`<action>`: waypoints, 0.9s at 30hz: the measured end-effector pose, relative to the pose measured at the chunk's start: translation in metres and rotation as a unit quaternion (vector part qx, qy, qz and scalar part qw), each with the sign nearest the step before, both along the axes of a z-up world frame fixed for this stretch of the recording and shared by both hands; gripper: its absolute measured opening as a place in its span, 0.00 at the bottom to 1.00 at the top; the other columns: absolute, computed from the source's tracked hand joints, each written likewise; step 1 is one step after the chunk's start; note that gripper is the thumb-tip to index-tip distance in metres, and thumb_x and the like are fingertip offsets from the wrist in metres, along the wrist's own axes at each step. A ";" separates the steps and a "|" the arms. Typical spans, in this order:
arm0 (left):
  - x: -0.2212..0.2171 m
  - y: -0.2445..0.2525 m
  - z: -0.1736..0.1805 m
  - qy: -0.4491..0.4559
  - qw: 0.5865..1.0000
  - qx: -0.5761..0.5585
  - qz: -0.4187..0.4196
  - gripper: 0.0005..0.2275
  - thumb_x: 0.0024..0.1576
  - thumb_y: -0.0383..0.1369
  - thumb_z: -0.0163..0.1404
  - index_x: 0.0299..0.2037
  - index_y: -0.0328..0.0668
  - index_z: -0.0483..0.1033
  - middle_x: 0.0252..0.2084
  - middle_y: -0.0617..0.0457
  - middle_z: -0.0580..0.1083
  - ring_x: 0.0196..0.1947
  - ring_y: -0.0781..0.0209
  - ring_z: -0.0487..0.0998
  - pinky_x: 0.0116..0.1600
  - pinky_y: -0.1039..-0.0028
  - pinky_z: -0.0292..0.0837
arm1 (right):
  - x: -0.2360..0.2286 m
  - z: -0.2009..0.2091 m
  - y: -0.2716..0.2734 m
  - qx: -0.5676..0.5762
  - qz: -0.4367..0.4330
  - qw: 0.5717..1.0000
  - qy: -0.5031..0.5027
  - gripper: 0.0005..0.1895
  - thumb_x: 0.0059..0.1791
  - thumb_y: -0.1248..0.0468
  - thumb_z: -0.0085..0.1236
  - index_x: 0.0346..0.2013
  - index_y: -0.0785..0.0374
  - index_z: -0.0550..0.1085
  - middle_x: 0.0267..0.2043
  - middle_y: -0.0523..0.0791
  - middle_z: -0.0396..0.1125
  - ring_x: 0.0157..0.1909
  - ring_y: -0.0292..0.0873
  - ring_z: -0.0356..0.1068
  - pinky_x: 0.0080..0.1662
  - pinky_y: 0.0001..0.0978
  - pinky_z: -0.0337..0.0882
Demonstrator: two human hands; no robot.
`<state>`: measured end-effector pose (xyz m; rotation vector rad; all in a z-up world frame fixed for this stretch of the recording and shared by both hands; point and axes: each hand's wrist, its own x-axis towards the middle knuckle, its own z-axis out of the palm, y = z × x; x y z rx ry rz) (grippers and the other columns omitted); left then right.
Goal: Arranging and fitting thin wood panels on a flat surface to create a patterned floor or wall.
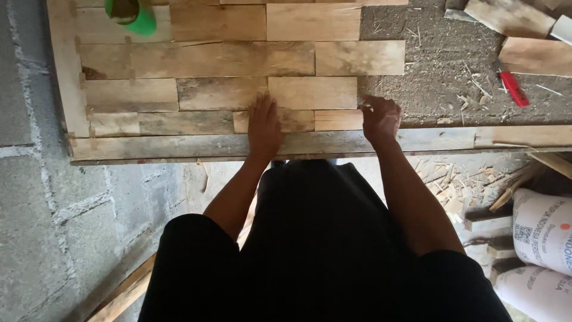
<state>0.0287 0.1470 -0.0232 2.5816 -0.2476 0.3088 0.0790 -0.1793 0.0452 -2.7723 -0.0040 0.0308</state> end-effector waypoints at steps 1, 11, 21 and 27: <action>0.000 0.001 -0.003 0.001 1.000 -0.001 -0.001 0.23 0.60 0.28 0.45 0.67 0.26 0.67 0.75 0.34 0.58 0.76 0.36 0.55 0.78 0.48 0.45 | 0.002 -0.002 0.002 -0.001 -0.001 1.000 0.001 0.12 0.52 0.60 0.62 0.50 0.54 0.81 0.52 0.47 0.75 0.55 0.52 0.69 0.60 0.51 0.60; -0.001 0.005 -0.014 0.026 0.999 -0.020 -0.021 0.23 0.61 0.27 0.47 0.67 0.25 0.65 0.75 0.34 0.58 0.77 0.38 0.54 0.79 0.48 0.44 | 0.011 0.000 0.015 0.002 -0.039 0.996 0.084 0.13 0.50 0.58 0.62 0.47 0.55 0.81 0.48 0.46 0.76 0.49 0.53 0.73 0.55 0.50 0.65; -0.002 0.005 -0.011 0.050 0.998 -0.002 -0.035 0.23 0.63 0.27 0.46 0.69 0.23 0.63 0.78 0.35 0.55 0.79 0.41 0.51 0.80 0.51 0.40 | 0.012 -0.002 0.015 0.058 -0.052 0.990 0.121 0.05 0.51 0.61 0.61 0.40 0.54 0.82 0.50 0.43 0.77 0.50 0.46 0.75 0.61 0.48 0.64; -0.001 0.005 -0.007 0.060 0.997 -0.006 -0.039 0.24 0.61 0.27 0.47 0.68 0.22 0.63 0.76 0.34 0.55 0.78 0.40 0.51 0.80 0.50 0.40 | 0.008 0.017 0.021 0.045 -0.025 0.996 0.070 0.07 0.51 0.68 0.58 0.41 0.56 0.81 0.45 0.45 0.78 0.46 0.46 0.75 0.55 0.45 0.68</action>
